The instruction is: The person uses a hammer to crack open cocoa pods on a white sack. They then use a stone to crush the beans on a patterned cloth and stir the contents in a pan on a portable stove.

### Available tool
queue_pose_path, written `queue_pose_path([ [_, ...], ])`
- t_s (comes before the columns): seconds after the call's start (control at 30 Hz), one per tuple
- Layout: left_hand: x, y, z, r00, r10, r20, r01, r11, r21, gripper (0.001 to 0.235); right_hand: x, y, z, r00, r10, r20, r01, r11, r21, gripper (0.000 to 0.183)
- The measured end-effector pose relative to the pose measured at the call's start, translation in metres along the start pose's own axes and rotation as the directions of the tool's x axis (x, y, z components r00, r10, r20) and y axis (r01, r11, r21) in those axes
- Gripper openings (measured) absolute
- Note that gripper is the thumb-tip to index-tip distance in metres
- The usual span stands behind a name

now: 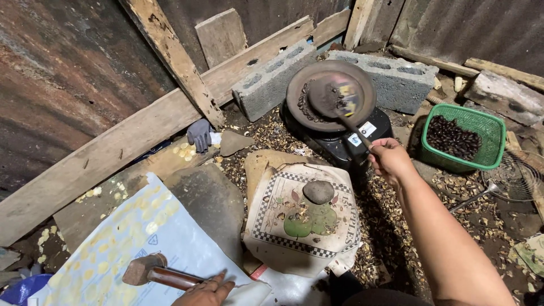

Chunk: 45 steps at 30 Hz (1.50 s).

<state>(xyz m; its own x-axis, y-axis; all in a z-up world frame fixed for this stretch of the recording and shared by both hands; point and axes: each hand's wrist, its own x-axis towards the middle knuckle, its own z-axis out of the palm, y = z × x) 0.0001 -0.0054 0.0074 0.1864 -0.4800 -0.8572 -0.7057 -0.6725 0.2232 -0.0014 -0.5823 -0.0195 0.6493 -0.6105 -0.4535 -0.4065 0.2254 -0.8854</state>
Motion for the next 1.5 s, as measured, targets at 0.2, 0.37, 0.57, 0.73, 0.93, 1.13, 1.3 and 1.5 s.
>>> queue_pose_path([
  [0.2, 0.005, -0.002, 0.006, 0.999, -0.031, 0.008, 0.031, 0.999, 0.007, 0.054, -0.007, -0.002, 0.007, 1.0, -0.011, 0.003, 0.011, 0.989, 0.15, 0.011],
  [0.37, 0.001, 0.002, -0.001, 0.997, -0.046, 0.065, 0.045, 0.999, 0.015, 0.057, -0.011, -0.005, 0.013, 1.0, 0.002, 0.017, -0.004, 0.994, 0.113, 0.012],
  [0.57, 0.006, -0.002, 0.008, 1.0, -0.028, 0.012, 0.028, 1.0, -0.01, 0.058, -0.009, -0.002, 0.007, 1.0, -0.024, 0.02, 0.023, 0.999, 0.04, 0.015],
  [0.73, -0.021, 0.029, -0.029, 0.996, -0.052, 0.071, 0.056, 0.997, -0.049, 0.057, 0.004, 0.012, -0.003, 0.998, -0.068, -0.002, 0.068, 0.997, -0.023, 0.014],
  [0.93, -0.036, 0.045, -0.046, 0.995, 0.055, -0.088, -0.067, 0.988, -0.138, 0.056, -0.018, -0.001, -0.004, 0.999, -0.044, -0.026, 0.042, 0.996, -0.083, 0.014],
  [1.13, -0.01, 0.053, -0.068, 0.818, -0.002, -0.575, -0.319, 0.831, -0.456, 0.038, -0.007, 0.016, -0.012, 0.995, -0.102, 0.008, 0.102, 0.992, -0.074, 0.016],
  [1.3, 0.071, 0.042, -0.138, 0.631, -0.158, -0.76, -0.483, 0.686, -0.544, 0.031, 0.002, 0.034, -0.01, 0.967, -0.189, -0.171, 0.151, 0.966, -0.212, 0.025],
  [1.5, 0.164, 0.067, -0.221, 0.719, -0.396, -0.57, -0.685, -0.271, -0.676, 0.045, -0.019, 0.021, -0.008, 0.963, -0.208, -0.171, 0.159, 0.951, -0.265, 0.024],
])
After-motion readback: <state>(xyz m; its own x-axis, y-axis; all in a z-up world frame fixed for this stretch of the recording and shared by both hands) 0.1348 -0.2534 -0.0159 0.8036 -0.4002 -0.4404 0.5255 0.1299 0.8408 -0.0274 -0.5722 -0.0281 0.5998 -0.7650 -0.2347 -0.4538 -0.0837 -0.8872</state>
